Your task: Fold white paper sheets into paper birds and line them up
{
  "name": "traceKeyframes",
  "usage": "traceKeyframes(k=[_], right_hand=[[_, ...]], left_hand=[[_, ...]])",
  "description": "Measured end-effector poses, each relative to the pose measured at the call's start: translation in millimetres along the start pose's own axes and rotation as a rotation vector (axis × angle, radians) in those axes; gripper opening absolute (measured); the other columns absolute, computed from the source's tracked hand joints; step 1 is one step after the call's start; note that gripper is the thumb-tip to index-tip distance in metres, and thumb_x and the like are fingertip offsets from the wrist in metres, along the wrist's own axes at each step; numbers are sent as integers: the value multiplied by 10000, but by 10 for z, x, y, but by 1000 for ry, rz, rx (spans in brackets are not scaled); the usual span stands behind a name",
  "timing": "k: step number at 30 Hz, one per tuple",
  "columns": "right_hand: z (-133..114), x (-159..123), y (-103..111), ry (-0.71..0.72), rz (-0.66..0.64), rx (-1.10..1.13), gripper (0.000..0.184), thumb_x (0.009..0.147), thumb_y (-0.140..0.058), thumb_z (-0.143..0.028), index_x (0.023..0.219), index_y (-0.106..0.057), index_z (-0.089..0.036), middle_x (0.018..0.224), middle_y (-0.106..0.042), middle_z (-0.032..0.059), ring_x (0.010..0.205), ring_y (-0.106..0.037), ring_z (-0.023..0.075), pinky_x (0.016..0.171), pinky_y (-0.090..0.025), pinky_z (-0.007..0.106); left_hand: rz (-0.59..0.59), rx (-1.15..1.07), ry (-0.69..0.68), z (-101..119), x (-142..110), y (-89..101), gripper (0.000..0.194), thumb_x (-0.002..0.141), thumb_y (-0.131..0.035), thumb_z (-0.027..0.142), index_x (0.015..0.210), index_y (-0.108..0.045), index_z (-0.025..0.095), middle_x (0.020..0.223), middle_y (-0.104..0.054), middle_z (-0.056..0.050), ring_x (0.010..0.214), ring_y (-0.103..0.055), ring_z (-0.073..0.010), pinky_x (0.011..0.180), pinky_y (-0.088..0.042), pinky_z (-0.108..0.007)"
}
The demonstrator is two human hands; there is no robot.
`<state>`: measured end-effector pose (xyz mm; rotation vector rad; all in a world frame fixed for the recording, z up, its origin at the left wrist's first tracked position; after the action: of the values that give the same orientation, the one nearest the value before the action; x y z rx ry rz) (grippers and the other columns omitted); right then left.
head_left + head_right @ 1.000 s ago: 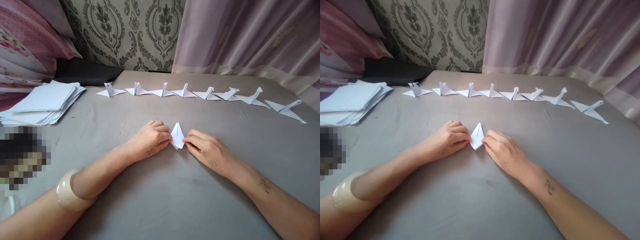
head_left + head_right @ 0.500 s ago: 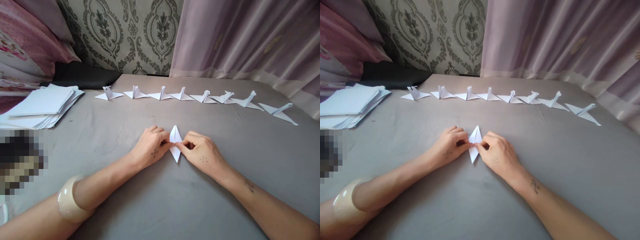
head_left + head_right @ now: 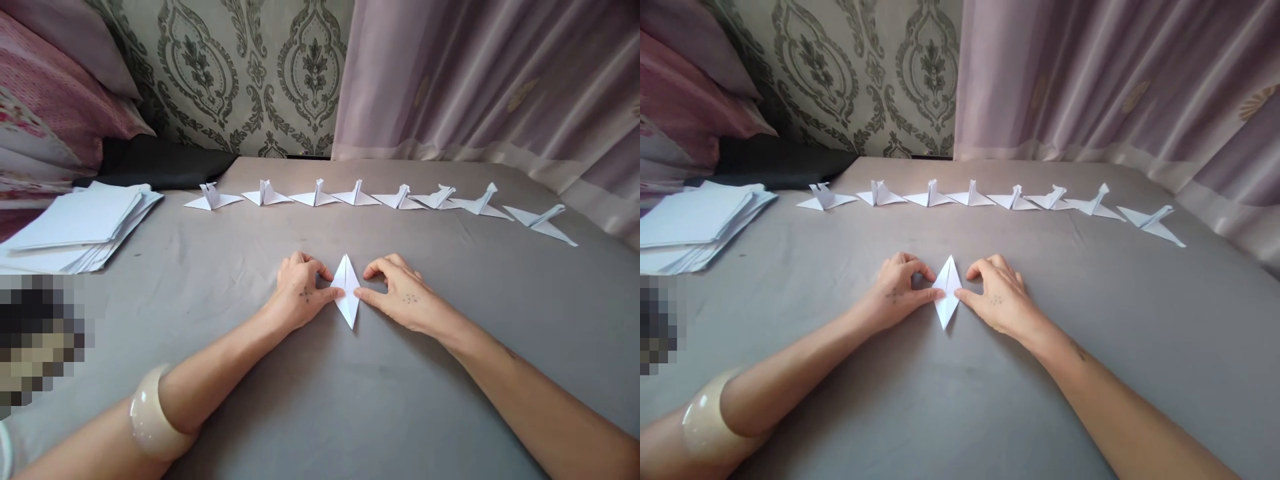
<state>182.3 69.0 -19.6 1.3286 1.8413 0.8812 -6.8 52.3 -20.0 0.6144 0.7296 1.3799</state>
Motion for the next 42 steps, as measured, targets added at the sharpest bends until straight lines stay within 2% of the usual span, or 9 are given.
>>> traceKeyframes(k=[5, 11, 16, 22, 29, 32, 37, 39, 42], right_hand=[[-78, -1, -17, 74, -30, 45, 190, 781, -585, -406, 932, -611, -294, 1098, -547, 17, 1011, -551, 230, 938, -356, 449], [-116, -49, -41, 121, -24, 180, 135, 760, -588, -315, 868, -551, -242, 1034, -590, 18, 952, -550, 198, 817, -417, 353], [-130, -57, -88, 107, -75, 347, 115, 768, -586, -297, 846, -532, -231, 730, -572, -34, 666, -515, 135, 619, -390, 277], [-177, -59, -57, 115, -197, 644, 278, 760, -645, -334, 992, -607, -185, 860, -645, 13, 710, -543, 121, 687, -425, 276], [-286, -150, 162, 108, -255, 671, 227, 775, -666, -415, 807, -711, -195, 748, -638, -13, 674, -510, 103, 653, -386, 251], [-348, -172, 252, 237, -65, 582, 211, 808, -647, -406, 823, -718, -207, 790, -652, 1, 678, -535, 112, 642, -406, 253], [-454, -331, 354, 793, 551, -6, 151, 886, -540, -154, 893, -690, -170, 843, -664, 47, 705, -551, 130, 645, -399, 278], [-450, -362, 281, 936, 673, -289, 169, 865, -528, -75, 895, -677, -149, 825, -671, 59, 696, -534, 144, 641, -374, 302], [-408, -311, 139, 997, 660, -525, 178, 844, -518, -38, 828, -661, -144, 759, -651, 47, 633, -475, 148, 599, -327, 320]], left_hand=[[6, -44, -12, 12, -5, -6, 252, 689, -756, 400, 835, -685, 208, 990, -556, -60, 1002, -494, -268, 894, -397, -419], [-13, -136, -129, 35, -73, 0, 157, 757, -679, 325, 752, -596, 191, 893, -602, -12, 912, -530, -211, 860, -374, -384], [-75, -319, -145, -27, -88, -41, 175, 758, -656, 310, 751, -535, 184, 656, -534, 44, 659, -488, -131, 668, -377, -272], [-208, -734, -97, 23, -120, 22, 328, 738, -706, 327, 994, -607, 149, 859, -668, -31, 765, -596, -159, 709, -433, -273], [-330, -732, -118, 126, -184, 180, 283, 797, -670, 417, 821, -681, 135, 783, -681, -33, 715, -594, -151, 665, -430, -260], [-150, -486, -400, 179, -161, 307, 215, 825, -657, 356, 838, -688, 143, 765, -672, -34, 710, -581, -151, 658, -437, -264], [523, 266, -1049, 291, -336, 459, 98, 895, -550, 142, 907, -646, 154, 896, -687, -67, 764, -531, -155, 692, -409, -294], [606, 530, -1161, 303, -386, 394, 99, 894, -537, 108, 861, -622, 146, 893, -687, -67, 731, -505, -158, 659, -381, -300], [535, 715, -1174, 296, -370, 283, 171, 915, -486, 93, 796, -599, 142, 860, -676, -61, 717, -491, -164, 662, -373, -306]])
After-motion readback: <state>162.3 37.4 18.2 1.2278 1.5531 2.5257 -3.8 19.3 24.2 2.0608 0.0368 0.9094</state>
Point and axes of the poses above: each hand's wrist, its own x-axis towards the middle knuckle, its own y-axis out of the back of the hand, z = x × y, the point moved 4 cm from there along x, towards the middle knuckle
